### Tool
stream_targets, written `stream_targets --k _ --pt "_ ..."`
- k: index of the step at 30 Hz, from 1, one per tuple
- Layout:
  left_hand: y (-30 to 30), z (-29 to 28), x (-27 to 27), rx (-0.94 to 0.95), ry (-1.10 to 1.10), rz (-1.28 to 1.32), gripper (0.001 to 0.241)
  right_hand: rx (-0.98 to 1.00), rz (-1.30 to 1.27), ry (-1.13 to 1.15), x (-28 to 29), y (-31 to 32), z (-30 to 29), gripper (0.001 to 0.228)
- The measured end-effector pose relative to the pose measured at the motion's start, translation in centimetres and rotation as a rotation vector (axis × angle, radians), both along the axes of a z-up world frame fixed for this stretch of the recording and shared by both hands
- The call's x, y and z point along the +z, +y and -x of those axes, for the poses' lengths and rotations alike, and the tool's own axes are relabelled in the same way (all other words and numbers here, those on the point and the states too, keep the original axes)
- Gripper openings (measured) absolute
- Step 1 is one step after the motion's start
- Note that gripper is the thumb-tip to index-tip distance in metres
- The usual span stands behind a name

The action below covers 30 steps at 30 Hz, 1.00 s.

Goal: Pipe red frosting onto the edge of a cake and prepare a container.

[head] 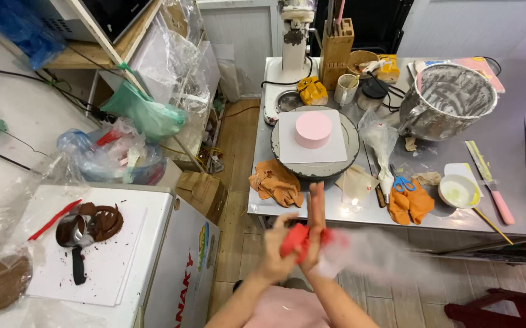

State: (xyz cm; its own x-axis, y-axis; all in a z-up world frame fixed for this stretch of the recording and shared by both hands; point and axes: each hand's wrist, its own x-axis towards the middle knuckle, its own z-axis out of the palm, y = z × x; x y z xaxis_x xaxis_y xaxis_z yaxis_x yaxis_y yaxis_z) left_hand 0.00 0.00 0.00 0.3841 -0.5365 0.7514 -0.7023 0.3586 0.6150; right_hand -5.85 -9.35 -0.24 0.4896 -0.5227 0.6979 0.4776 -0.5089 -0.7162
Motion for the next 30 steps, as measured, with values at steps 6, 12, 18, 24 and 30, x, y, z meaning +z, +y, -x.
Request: stream_targets --k 6,12,18,24,30 --pt "-0.5 1.5 2.3 -0.42 0.972 -0.135 0.053 0.344 -0.582 -0.409 0.4 2.7 -0.9 0.064" --pt "1.1 1.9 8.9 -0.053 -0.174 -0.394 0.062 0.158 -0.531 -0.396 3.2 -0.5 0.5 0.076" --pt "0.6 2.9 11.8 -0.353 -0.086 -0.153 0.055 0.343 -0.875 -0.538 7.9 0.6 2.2 0.064" --pt "1.6 2.8 5.8 -0.404 -0.034 -0.641 0.054 0.269 -0.769 -0.536 7.7 -0.9 3.5 0.064" --pt "0.0 3.4 10.5 -0.307 -0.13 -0.142 0.044 0.605 -0.517 -0.808 4.0 -0.5 2.4 0.064"
